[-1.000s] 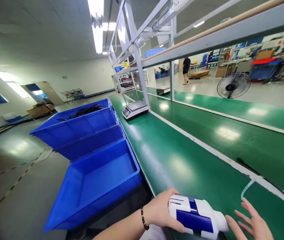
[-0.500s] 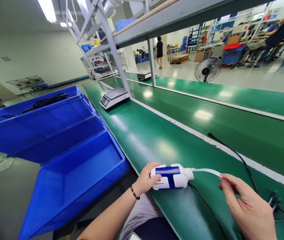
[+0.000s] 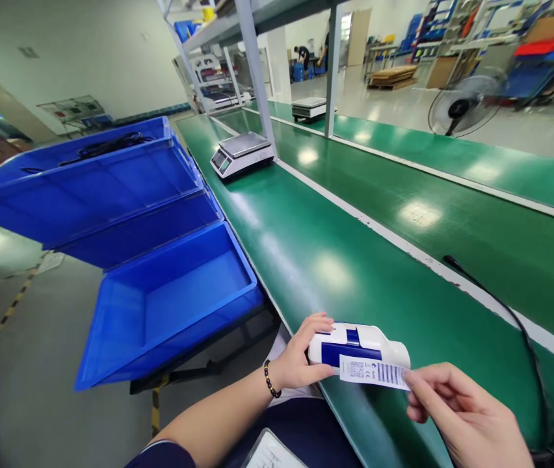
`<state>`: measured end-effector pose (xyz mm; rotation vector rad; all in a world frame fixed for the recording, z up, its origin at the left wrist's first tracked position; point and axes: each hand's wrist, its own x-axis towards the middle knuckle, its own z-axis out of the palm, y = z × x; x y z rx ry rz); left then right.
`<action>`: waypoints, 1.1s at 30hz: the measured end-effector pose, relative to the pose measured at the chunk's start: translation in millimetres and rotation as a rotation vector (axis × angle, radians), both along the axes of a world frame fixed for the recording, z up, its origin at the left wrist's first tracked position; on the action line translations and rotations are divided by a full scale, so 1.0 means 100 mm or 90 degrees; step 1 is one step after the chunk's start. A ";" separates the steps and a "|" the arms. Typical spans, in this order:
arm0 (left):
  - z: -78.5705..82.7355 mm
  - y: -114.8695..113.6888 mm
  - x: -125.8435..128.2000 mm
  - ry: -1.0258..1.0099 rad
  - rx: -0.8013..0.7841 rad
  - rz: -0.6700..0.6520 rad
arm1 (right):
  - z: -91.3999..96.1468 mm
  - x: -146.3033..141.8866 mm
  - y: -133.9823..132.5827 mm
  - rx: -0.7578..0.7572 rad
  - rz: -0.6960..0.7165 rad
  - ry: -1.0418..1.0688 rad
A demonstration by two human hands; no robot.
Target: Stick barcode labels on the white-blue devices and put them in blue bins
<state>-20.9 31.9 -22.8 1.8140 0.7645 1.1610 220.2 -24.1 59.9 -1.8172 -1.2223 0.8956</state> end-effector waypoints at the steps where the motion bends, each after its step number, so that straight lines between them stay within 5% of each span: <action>1: -0.01 0.00 0.01 -0.004 0.007 0.005 | -0.04 -0.04 0.04 -0.029 0.044 0.025; 3: -0.02 0.01 0.03 -0.012 0.029 0.011 | -0.11 -0.12 0.11 -0.065 0.100 0.048; 10: -0.02 0.03 0.04 -0.023 0.058 0.008 | -0.15 -0.29 0.17 -0.083 0.067 0.047; 33: 0.01 0.04 0.00 -0.021 0.018 -0.022 | -0.35 -0.15 0.12 -0.141 0.055 0.038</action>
